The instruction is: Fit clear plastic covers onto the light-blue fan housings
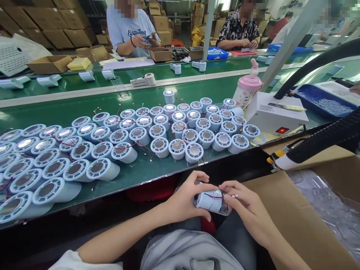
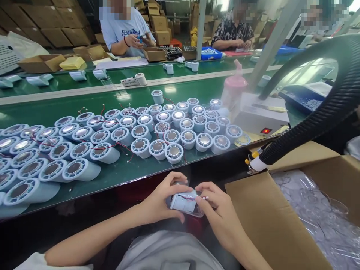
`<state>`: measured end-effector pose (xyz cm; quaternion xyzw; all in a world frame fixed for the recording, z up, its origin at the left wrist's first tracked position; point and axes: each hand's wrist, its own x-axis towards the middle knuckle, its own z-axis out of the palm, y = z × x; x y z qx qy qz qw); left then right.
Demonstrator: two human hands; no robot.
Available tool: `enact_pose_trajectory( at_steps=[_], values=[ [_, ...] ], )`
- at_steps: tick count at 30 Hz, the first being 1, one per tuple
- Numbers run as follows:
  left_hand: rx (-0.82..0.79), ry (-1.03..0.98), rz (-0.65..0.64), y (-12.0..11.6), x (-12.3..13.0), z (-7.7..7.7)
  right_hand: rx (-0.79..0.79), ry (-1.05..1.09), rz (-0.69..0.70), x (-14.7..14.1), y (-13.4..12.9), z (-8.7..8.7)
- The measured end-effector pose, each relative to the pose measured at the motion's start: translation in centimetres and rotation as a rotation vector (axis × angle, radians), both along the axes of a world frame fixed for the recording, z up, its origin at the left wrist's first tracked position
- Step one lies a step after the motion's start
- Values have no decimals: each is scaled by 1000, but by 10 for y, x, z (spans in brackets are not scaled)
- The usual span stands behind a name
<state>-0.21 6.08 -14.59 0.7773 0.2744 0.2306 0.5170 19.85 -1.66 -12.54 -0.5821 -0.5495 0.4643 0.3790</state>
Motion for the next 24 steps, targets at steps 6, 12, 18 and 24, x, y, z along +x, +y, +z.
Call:
enact_pose_trajectory(
  at_steps=[6,12,18,24],
  values=[
    [-333,-56,-89,1,1,8,29,167,6,12,3,-6],
    [-639,-109,-36,-3,-3,12,235,-144,157,20,-11,-13],
    [-372,-56,-83,-3,-8,30,46,45,169,21,-14,-8],
    [-152,-61,-138,-2,-9,34,-75,190,133,18,-14,3]
  ],
)
